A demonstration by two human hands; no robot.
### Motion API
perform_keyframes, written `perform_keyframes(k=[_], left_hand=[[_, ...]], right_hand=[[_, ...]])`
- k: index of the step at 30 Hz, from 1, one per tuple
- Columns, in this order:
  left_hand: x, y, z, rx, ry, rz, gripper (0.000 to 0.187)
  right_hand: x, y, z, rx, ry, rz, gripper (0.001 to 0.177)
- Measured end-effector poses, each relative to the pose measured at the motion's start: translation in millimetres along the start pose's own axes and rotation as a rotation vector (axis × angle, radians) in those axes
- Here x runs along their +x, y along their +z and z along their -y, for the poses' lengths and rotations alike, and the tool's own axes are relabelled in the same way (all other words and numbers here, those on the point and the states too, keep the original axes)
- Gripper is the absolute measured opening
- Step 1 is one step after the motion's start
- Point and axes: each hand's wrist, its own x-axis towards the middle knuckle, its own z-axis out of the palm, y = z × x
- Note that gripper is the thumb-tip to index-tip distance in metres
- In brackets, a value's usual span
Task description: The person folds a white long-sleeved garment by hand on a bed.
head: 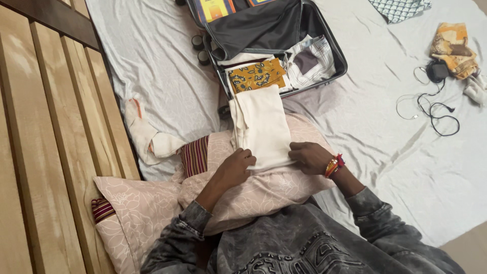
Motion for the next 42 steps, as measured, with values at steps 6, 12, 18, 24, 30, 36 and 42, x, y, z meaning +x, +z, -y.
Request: perform_keyframes(k=[6,12,18,24,30,36,42], left_hand=[[15.3,-28.3,-22.2,0.051,-0.116,0.374,0.031],[91.3,27.8,16.4,-0.283,0.042,-0.602,0.033],[110.1,88.2,68.1,-0.002,-0.244,-0.483,0.051],[105.4,93.2,64.1,0.254,-0.425,-0.298,0.066],[105.2,67.1,48.7,0.135,-0.604,-0.164,0.079],[105.5,70.7,50.3,0.142,-0.598,-0.248,0.076],[104.6,76.1,55.3,0.151,-0.564,-0.259,0.074]], right_hand=[[-1.7,-30.5,7.2,0.086,-0.165,0.227,0.012],[61.9,-27.4,-14.7,0.389,-0.013,-0.353,0.022],[113.7,62.3,-27.6,0.544,0.258,-0.211,0.054],[115.4,114.1,-84.6,-0.347,0.017,-0.021,0.044],[129.1,121.3,-98.9,-0.161,0.211,0.011,0.058],[132.1,122.6,-94.2,-0.162,0.257,-0.041,0.062],[130.5,119.8,-92.0,-0.007,0.316,-0.142,0.065]])
